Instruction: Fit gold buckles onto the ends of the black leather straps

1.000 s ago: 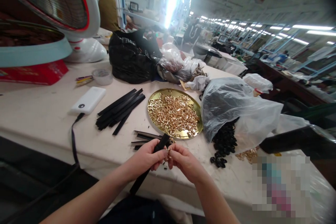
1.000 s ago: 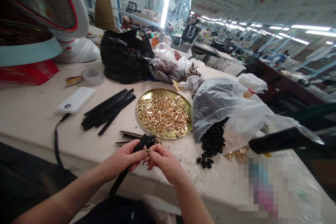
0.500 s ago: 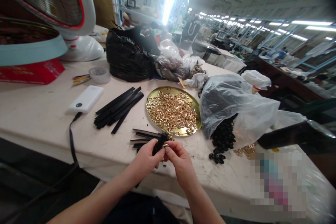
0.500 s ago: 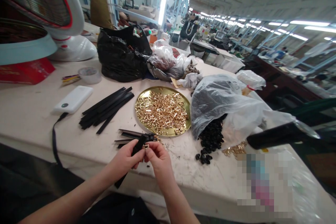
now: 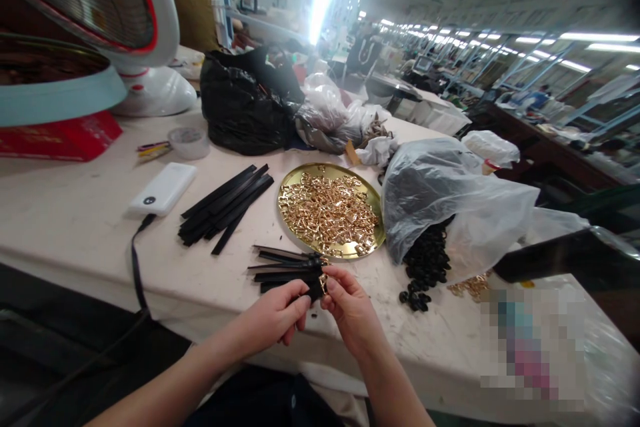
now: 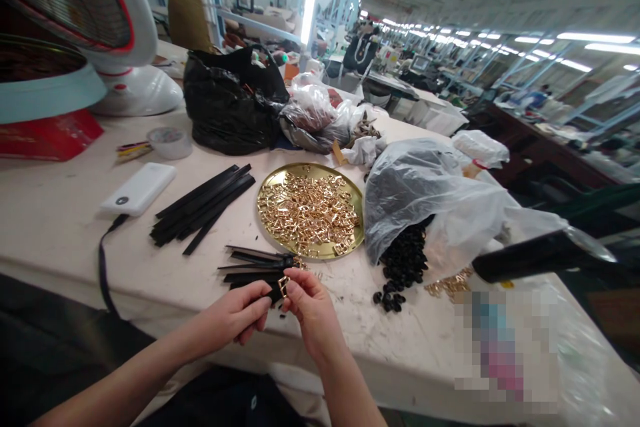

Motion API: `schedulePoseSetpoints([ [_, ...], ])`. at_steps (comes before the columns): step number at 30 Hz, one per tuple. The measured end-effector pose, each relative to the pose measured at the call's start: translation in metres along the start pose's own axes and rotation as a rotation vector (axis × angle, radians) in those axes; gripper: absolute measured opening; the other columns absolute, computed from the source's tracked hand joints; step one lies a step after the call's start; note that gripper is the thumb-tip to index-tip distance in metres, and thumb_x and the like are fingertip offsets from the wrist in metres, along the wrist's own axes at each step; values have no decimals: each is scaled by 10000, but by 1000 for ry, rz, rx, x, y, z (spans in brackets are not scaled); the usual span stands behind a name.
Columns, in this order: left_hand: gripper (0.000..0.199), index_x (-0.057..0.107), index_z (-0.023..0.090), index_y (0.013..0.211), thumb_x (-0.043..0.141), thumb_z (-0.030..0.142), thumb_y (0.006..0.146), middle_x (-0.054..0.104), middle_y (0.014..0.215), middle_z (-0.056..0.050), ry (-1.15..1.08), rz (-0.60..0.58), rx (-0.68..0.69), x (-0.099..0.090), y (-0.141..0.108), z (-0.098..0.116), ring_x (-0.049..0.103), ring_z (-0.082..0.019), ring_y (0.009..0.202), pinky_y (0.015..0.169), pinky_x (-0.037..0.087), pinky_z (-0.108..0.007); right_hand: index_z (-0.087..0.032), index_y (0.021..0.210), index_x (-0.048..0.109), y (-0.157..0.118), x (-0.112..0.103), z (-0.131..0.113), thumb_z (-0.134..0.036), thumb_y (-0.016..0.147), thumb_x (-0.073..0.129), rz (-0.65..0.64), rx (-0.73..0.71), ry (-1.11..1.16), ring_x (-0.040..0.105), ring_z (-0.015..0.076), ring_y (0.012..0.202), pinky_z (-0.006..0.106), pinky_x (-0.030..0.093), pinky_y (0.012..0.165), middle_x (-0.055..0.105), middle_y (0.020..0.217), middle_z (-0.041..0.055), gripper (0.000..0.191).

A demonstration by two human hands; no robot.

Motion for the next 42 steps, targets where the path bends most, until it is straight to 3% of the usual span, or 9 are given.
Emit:
schedulePoseSetpoints([
  [6, 170, 502, 185, 735, 373, 269, 808, 499, 634, 40, 267, 105, 148, -9, -4, 21, 461, -93, 545, 515, 370, -196, -190, 861, 634, -6, 11, 1, -315, 659, 680, -80, -69, -293, 483, 90, 520, 246, 403, 539, 556, 599, -35, 241],
  [8, 108, 479, 188, 725, 401, 242, 777, 505, 656, 40, 220, 122, 138, -9, -3, 21, 474, -100, 573, 526, 383, -200, -203, 855, 618, -8, 12, 1, -327, 668, 668, -77, -106, -315, 491, 101, 542, 251, 408, 541, 564, 628, -32, 231],
  [14, 34, 432, 186, 734, 402, 201, 729, 483, 586, 66, 11, 23, -18, 0, -2, 1, 459, -79, 461, 446, 371, -193, -225, 885, 580, -10, 12, 4, -291, 704, 638, -84, -199, -438, 511, 124, 659, 256, 424, 607, 578, 760, -9, 200],
  [19, 54, 445, 184, 763, 407, 203, 730, 515, 619, 59, -26, 13, -58, 0, -5, -9, 498, -81, 469, 438, 377, -190, -223, 858, 578, -10, 5, -2, -323, 703, 634, 25, -215, -283, 478, 98, 591, 235, 415, 579, 561, 703, -29, 193],
  [23, 143, 439, 182, 741, 385, 300, 801, 475, 582, 73, -30, 42, 21, -1, -4, -1, 425, -54, 405, 398, 340, -173, -222, 864, 585, -9, 10, 2, -314, 705, 637, -18, -158, -229, 471, 86, 577, 227, 402, 571, 559, 689, -37, 191],
  [30, 276, 396, 184, 711, 379, 437, 822, 468, 572, 71, -61, 92, 45, -4, 1, -1, 369, -35, 363, 350, 281, -157, -187, 841, 609, -12, 13, 10, -380, 713, 614, -35, -143, -351, 437, 104, 592, 247, 372, 593, 517, 630, -35, 232],
  [34, 255, 387, 185, 698, 388, 410, 818, 471, 562, 73, -28, 80, 22, -5, 2, -3, 374, -35, 367, 361, 292, -157, -179, 632, 539, -12, 8, 3, -415, 761, 543, 55, -208, -414, 402, 102, 567, 238, 340, 561, 444, 561, -47, 269],
  [40, 240, 387, 182, 688, 426, 395, 792, 483, 564, 73, -121, 23, -5, 0, 5, -8, 387, -34, 379, 375, 304, -156, -195, 588, 429, -4, 6, 22, -371, 716, 578, 56, 11, -90, 336, 86, 483, 226, 298, 490, 385, 500, -73, 264],
  [42, 237, 380, 183, 685, 442, 392, 778, 489, 558, 74, -191, 21, -29, 2, 7, -13, 379, -30, 368, 369, 297, -153, -197, 590, 423, -4, 6, 21, -374, 727, 560, 59, -2, -124, 336, 87, 482, 227, 300, 491, 378, 503, -74, 262],
])
Point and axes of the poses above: each hand's wrist, its own y-axis towards the middle knuckle, its own x-axis out of the palm, z = x × y, the point moved 7 cm from there along y, towards the middle knuckle
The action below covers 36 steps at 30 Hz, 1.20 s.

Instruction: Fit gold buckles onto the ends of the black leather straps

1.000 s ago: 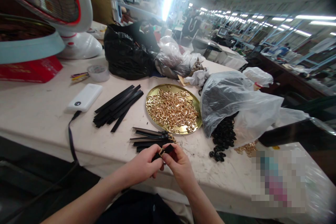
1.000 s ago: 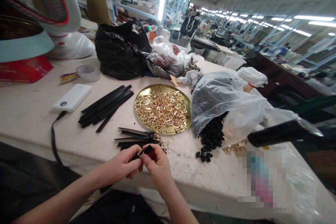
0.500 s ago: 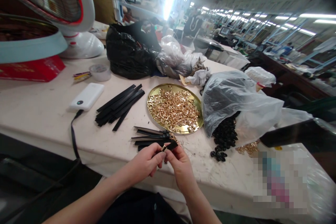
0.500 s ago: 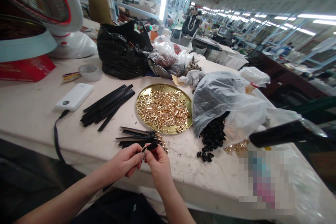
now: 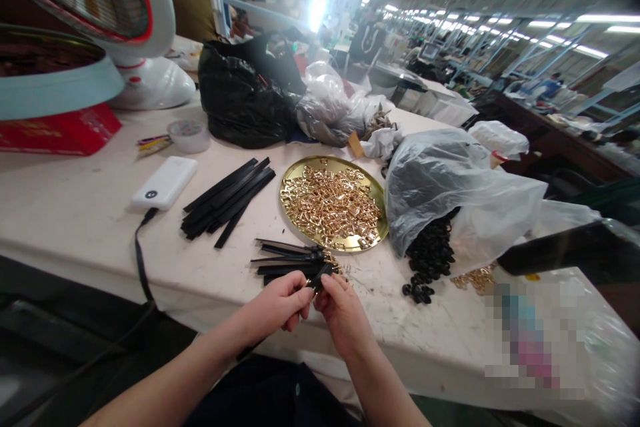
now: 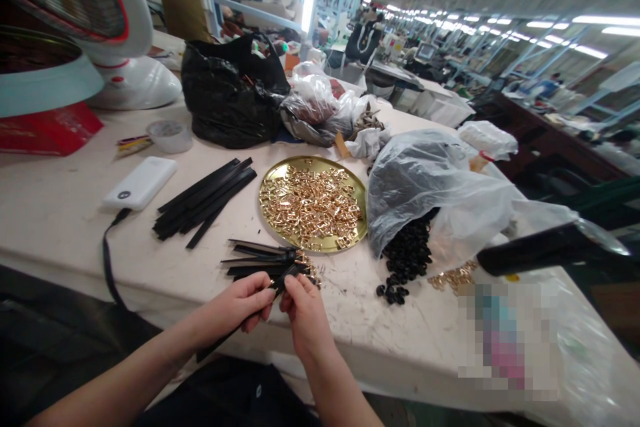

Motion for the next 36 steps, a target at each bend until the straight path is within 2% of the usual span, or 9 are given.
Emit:
schedulePoseSetpoints([
  [7, 301, 393, 181, 647, 440, 452, 769, 489, 502, 72, -21, 117, 29, -1, 1, -1, 381, -34, 336, 342, 278, -153, -197, 636, 502, -22, 8, -46, -280, 779, 513, 50, -573, -696, 427, 120, 597, 252, 349, 570, 455, 625, -30, 166],
  [9, 314, 395, 180, 646, 443, 463, 771, 485, 493, 75, -13, 128, 34, -1, -1, -1, 378, -32, 329, 337, 267, -149, -197, 662, 510, -22, 7, -44, -266, 783, 508, 37, -582, -704, 438, 121, 604, 252, 358, 574, 465, 636, -27, 138],
  [14, 328, 382, 187, 636, 494, 477, 742, 486, 454, 81, -36, 119, 13, -1, -4, -4, 353, -31, 312, 319, 233, -140, -197, 768, 504, -13, 0, -25, -303, 785, 504, 6, -403, -510, 463, 126, 605, 257, 394, 574, 501, 665, -22, 108],
  [19, 343, 377, 190, 620, 539, 482, 697, 444, 426, 93, -12, 134, 39, -5, -2, -2, 354, -40, 327, 322, 267, -142, -207, 824, 530, -29, 13, -43, -231, 820, 440, -25, -666, -672, 500, 153, 723, 281, 399, 659, 530, 759, 10, 92],
  [23, 322, 424, 190, 918, 558, 387, 702, 468, 508, 102, 12, 181, 88, -10, -2, 2, 454, -79, 409, 388, 376, -174, -200, 825, 553, -34, 14, -42, -227, 854, 360, -109, -615, -695, 508, 154, 727, 278, 397, 661, 552, 782, 26, 197],
  [25, 339, 431, 189, 1010, 515, 370, 736, 484, 539, 92, 96, 101, 79, -5, 0, 3, 457, -78, 421, 412, 381, -181, -196, 768, 553, -29, 4, -42, -248, 852, 366, -115, -580, -704, 498, 147, 678, 267, 389, 627, 539, 725, 15, 212],
  [27, 280, 490, 178, 919, 474, 405, 756, 480, 531, 81, 183, 50, 52, -3, 1, 3, 421, -67, 399, 399, 347, -176, -195, 774, 554, -17, -15, -50, -269, 850, 374, -49, -574, -733, 499, 146, 666, 262, 387, 617, 536, 700, 7, 209],
  [31, 298, 473, 182, 797, 449, 475, 747, 441, 482, 90, 184, 120, -1, -9, 5, 0, 354, -58, 359, 365, 284, -172, -179, 821, 555, 24, -71, -85, -309, 820, 414, 293, -593, -1049, 508, 148, 637, 264, 402, 612, 556, 698, 9, 192],
  [36, 350, 440, 192, 784, 444, 536, 721, 389, 443, 107, 145, 157, -3, -13, 6, -1, 305, -54, 339, 349, 246, -170, -156, 837, 565, 58, -120, -131, -299, 772, 449, 466, -615, -1232, 518, 183, 714, 314, 396, 691, 574, 814, 65, 195],
])
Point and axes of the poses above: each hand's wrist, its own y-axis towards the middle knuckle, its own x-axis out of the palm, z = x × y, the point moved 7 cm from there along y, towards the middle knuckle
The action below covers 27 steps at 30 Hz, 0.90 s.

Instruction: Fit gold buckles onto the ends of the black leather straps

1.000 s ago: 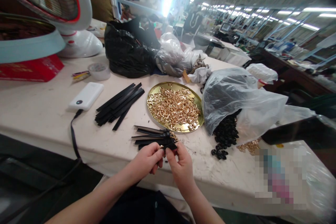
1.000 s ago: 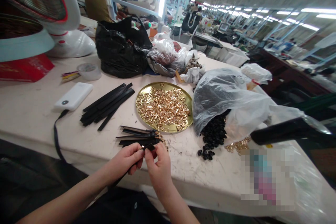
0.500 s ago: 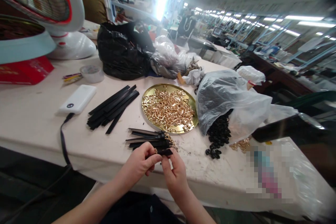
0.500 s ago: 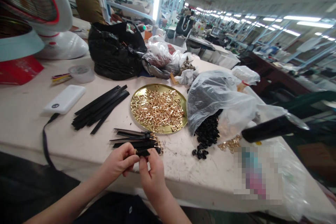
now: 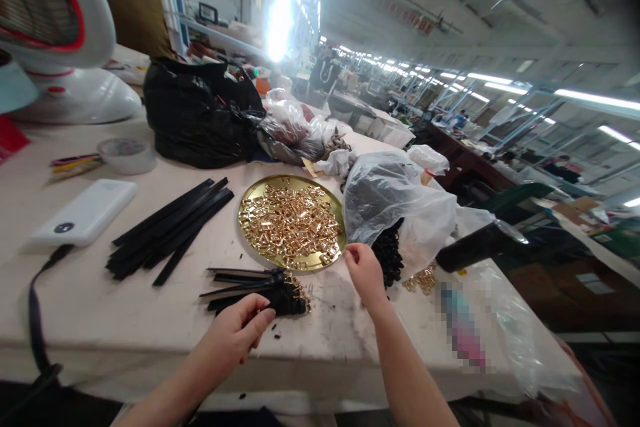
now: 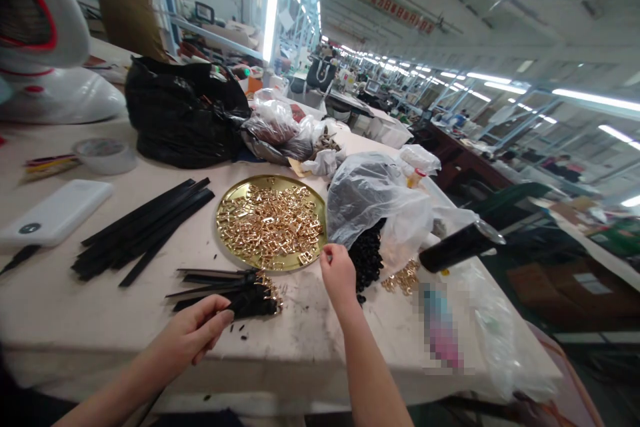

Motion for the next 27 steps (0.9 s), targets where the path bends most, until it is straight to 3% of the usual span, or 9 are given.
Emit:
schedulePoseSetpoints([
  [4, 413, 429, 195, 801, 444, 591, 687, 372, 429, 115, -23, 23, -24, -6, 0, -8, 272, -51, 326, 335, 224, -170, -151, 864, 565, -2, -37, 28, -319, 799, 381, 52, 69, -150, 524, 206, 735, 332, 384, 680, 582, 807, 80, 258],
  [7, 428, 429, 193, 799, 431, 606, 689, 359, 430, 117, -13, -1, -28, -2, 1, -10, 261, -50, 328, 333, 220, -167, -185, 746, 591, -25, -46, 41, -306, 781, 414, -73, 77, -229, 539, 191, 658, 299, 377, 607, 591, 692, 36, 217],
  [10, 413, 442, 195, 773, 448, 599, 688, 357, 441, 109, 12, -63, -19, 9, 0, -8, 276, -57, 346, 334, 235, -168, -203, 725, 612, -50, -34, 41, -238, 722, 512, -234, 17, -329, 552, 181, 655, 275, 367, 589, 593, 697, 24, 106],
  [14, 375, 456, 199, 783, 447, 568, 715, 368, 461, 98, 52, -112, 7, 17, -3, -3, 300, -70, 375, 340, 267, -167, -179, 790, 607, -67, -13, 33, -130, 728, 491, -339, -76, -598, 557, 204, 764, 288, 364, 646, 577, 817, 79, 140],
  [27, 292, 469, 198, 778, 426, 487, 766, 370, 471, 98, 132, -89, 73, 16, -5, 11, 320, -73, 382, 359, 290, -166, -157, 798, 555, -70, 3, 23, -58, 751, 422, -326, -76, -556, 545, 209, 739, 299, 379, 622, 551, 847, 103, 173],
])
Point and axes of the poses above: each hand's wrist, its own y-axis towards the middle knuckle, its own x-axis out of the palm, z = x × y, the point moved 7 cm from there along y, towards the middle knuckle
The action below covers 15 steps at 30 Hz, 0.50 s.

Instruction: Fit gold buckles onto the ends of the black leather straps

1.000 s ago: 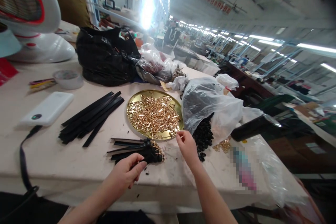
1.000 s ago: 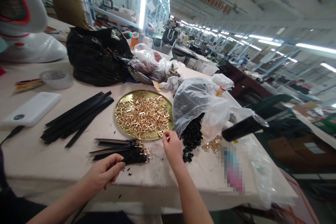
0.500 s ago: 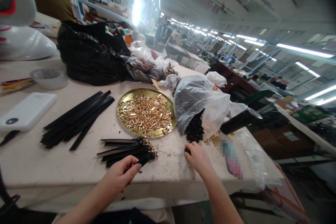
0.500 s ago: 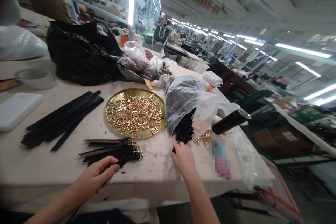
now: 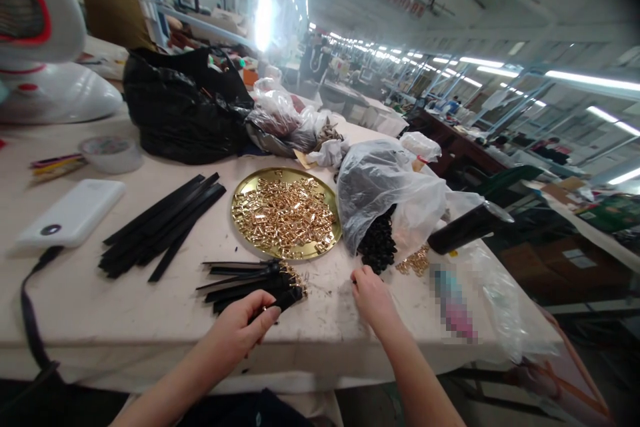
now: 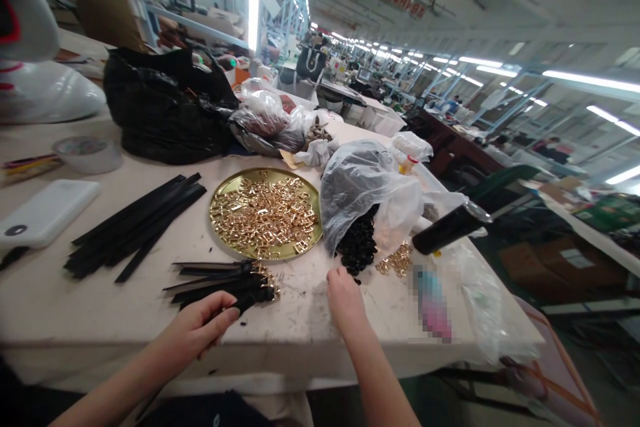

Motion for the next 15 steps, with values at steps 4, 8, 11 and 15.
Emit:
schedulePoseSetpoints([
  [4, 298, 476, 199, 779, 440, 495, 757, 376, 469, 99, -9, -2, -16, 1, 1, 1, 333, -80, 392, 373, 309, -177, -161, 886, 565, 3, -8, -12, -73, 767, 413, 23, -53, 142, 536, 194, 815, 301, 405, 731, 569, 852, 77, 212],
  [8, 280, 477, 196, 775, 443, 474, 766, 386, 460, 101, -31, 15, -1, 1, 4, 6, 326, -72, 377, 376, 298, -176, -214, 968, 589, 3, -24, -35, -239, 808, 458, 59, -57, 928, 538, 166, 807, 311, 437, 756, 549, 914, 43, 209],
  [11, 280, 475, 189, 772, 455, 468, 762, 399, 471, 97, -93, 28, 7, 1, 7, 13, 324, -63, 378, 367, 280, -169, -233, 871, 624, -1, -17, -63, -338, 753, 562, -58, 85, 1546, 547, 151, 754, 311, 457, 729, 579, 885, 15, 170],
  [15, 278, 455, 186, 752, 463, 464, 757, 396, 460, 100, -204, 31, -2, 2, 10, 15, 308, -51, 353, 346, 256, -160, -213, 762, 617, -8, -5, -95, -335, 681, 652, -82, 242, 1862, 520, 115, 635, 265, 452, 641, 589, 724, -15, 150],
])
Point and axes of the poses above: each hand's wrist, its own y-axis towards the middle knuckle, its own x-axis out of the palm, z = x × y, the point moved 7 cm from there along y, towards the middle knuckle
